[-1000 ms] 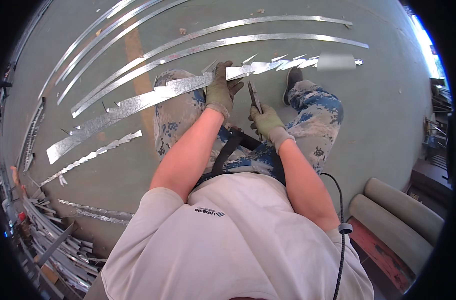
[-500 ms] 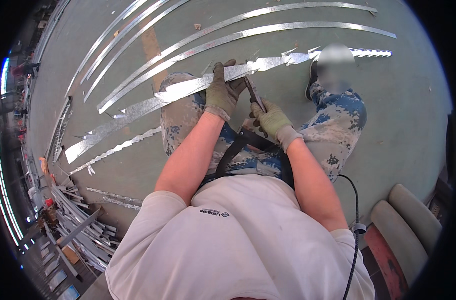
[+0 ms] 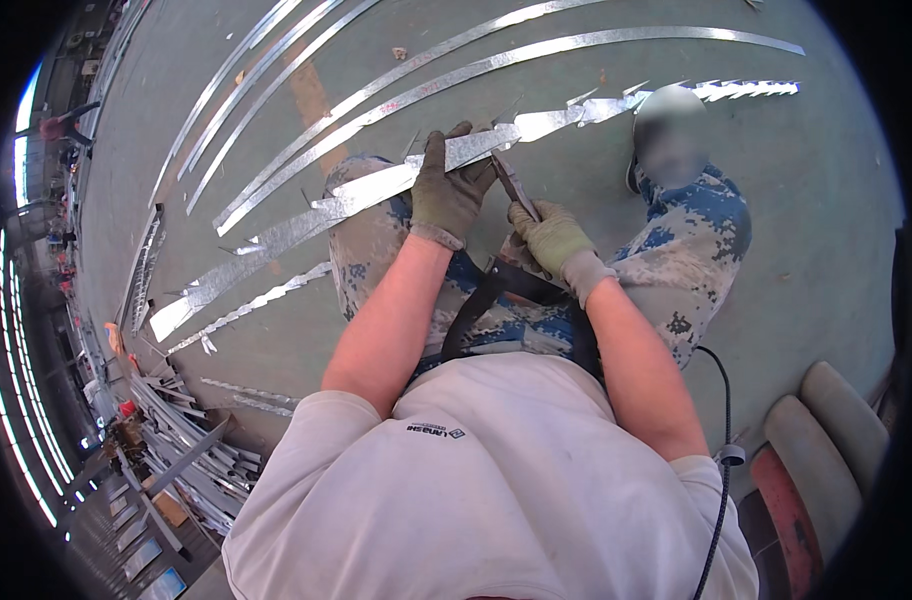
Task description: The person sits on the floor and uses tin snips to cut a long metal strip into smaller, uniform segments. They hold the strip with one hand and cut with the other, placing the cut pieces on the floor.
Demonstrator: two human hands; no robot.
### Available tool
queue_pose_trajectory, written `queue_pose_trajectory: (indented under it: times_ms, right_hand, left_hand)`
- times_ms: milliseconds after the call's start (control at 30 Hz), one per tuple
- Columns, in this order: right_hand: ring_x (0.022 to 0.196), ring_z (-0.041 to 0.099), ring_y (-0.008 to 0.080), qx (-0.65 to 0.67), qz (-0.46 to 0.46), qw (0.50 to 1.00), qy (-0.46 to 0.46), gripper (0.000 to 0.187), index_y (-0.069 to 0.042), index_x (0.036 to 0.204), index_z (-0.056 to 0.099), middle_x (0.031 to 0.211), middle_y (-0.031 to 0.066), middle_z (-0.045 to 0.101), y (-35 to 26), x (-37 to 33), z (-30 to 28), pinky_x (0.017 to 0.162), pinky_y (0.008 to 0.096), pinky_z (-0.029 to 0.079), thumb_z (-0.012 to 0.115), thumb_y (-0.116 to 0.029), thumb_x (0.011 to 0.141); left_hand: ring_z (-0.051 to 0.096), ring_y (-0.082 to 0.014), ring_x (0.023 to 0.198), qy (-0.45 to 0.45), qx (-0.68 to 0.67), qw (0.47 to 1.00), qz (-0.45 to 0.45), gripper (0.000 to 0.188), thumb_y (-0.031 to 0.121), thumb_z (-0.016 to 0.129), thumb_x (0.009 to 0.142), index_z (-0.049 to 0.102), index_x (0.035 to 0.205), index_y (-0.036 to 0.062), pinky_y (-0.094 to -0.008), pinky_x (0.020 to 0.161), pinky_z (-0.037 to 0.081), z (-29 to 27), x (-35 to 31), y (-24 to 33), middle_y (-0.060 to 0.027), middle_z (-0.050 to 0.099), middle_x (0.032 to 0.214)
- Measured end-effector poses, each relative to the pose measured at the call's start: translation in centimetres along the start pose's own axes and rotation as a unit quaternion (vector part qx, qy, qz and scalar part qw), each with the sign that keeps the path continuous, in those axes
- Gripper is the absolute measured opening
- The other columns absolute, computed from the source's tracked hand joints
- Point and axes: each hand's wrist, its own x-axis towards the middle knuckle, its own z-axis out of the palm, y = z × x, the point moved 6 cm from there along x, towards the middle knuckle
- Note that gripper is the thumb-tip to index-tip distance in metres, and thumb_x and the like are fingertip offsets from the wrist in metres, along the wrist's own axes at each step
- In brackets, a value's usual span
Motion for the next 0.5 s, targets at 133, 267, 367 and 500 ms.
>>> queue_pose_trajectory:
  times_ms: [133, 267, 367, 500]
  right_hand:
    - [0.057, 0.063, 0.0197, 0.038, 0.006, 0.999, -0.015, 0.039, -0.001, 0.104, 0.069, 0.073, 0.0103, 0.067, -0.2, -0.1, -0.3, 0.055, 0.0366, 0.051, 0.062, -0.039, 0.1]
    - [0.053, 0.06, 0.0181, 0.089, 0.027, 0.994, -0.054, 0.037, 0.0, 0.098, 0.067, 0.071, 0.0083, 0.065, 0.6, 0.5, 0.0, 0.047, 0.0349, 0.047, 0.062, -0.037, 0.1]
    - [0.05, 0.058, 0.0165, 0.122, 0.043, 0.987, -0.091, 0.036, 0.0, 0.097, 0.066, 0.07, 0.0073, 0.064, 0.0, -0.1, -0.2, 0.043, 0.0328, 0.045, 0.061, -0.036, 0.101]
    - [0.05, 0.057, 0.0149, 0.185, 0.047, 0.974, -0.124, 0.033, -0.001, 0.1, 0.066, 0.07, 0.008, 0.065, -0.9, -0.6, -0.2, 0.043, 0.0308, 0.044, 0.06, -0.034, 0.103]
  left_hand:
    - [0.06, -0.0404, 0.126, -0.017, -0.054, 0.998, -0.025, 0.054, 0.042, 0.057, 0.103, 0.053, 0.138, 0.0017, -0.0573, 0.11, 0.046, 0.2, 0.1, -0.2, -0.0253, 0.058, 0.139]
    - [0.055, -0.0436, 0.131, -0.043, -0.026, 0.998, -0.037, 0.057, 0.045, 0.056, 0.103, 0.051, 0.141, 0.0027, -0.0586, 0.112, 0.042, 1.4, -0.7, -0.1, -0.0266, 0.054, 0.143]
    - [0.054, -0.0442, 0.132, -0.043, -0.03, 0.998, -0.038, 0.058, 0.046, 0.055, 0.103, 0.05, 0.142, 0.0029, -0.0586, 0.111, 0.042, 1.3, -0.6, -0.1, -0.0268, 0.053, 0.144]
    - [0.054, -0.0436, 0.131, -0.045, -0.04, 0.997, -0.036, 0.058, 0.046, 0.052, 0.104, 0.05, 0.142, 0.0025, -0.0582, 0.11, 0.044, 1.0, -0.4, 0.0, -0.0266, 0.054, 0.142]
